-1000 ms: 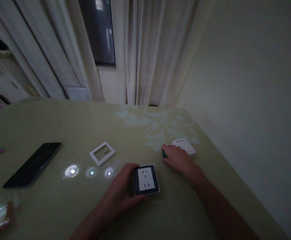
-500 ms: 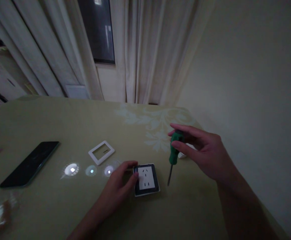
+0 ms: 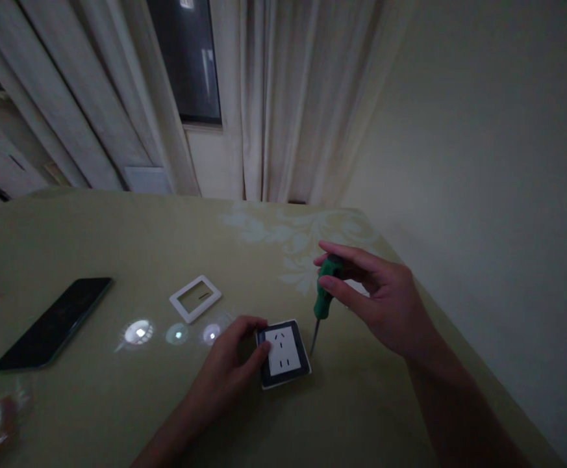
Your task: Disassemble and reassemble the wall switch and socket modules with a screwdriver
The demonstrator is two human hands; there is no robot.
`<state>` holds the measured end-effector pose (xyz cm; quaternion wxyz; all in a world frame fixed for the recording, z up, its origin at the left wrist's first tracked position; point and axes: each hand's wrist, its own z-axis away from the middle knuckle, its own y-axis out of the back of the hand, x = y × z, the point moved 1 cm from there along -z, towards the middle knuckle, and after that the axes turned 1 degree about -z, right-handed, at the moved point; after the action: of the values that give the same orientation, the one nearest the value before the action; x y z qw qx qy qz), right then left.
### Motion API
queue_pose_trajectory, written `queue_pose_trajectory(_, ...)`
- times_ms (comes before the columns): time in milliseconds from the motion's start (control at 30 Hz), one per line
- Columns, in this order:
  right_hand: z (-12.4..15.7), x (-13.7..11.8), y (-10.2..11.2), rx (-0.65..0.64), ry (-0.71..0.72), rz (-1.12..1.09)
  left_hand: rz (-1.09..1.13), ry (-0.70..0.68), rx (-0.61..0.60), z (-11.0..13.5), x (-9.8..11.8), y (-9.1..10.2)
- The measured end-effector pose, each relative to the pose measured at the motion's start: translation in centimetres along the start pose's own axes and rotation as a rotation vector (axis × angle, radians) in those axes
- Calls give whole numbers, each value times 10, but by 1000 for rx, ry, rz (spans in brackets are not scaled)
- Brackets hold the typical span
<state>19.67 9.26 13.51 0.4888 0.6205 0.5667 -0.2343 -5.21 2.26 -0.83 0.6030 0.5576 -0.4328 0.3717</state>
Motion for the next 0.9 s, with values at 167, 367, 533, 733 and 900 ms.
queue_pose_trajectory(167,0,-1,-2,24,37,-40,0,5,-51,4,0,6)
queue_pose_trajectory(367,7,1,-19,77,88,-148,-157,-118,-197,12,0,14)
queue_pose_trajectory(533,14,5,-41,12,130,-157,-209,-193,-175,8,1,8)
queue_pose_trajectory(733,15,7,-47,0,153,-155,-185,-206,-185,9,8,7)
queue_pose_trajectory(900,14,9,-49,-15,138,-137,-133,-179,-185,11,13,6)
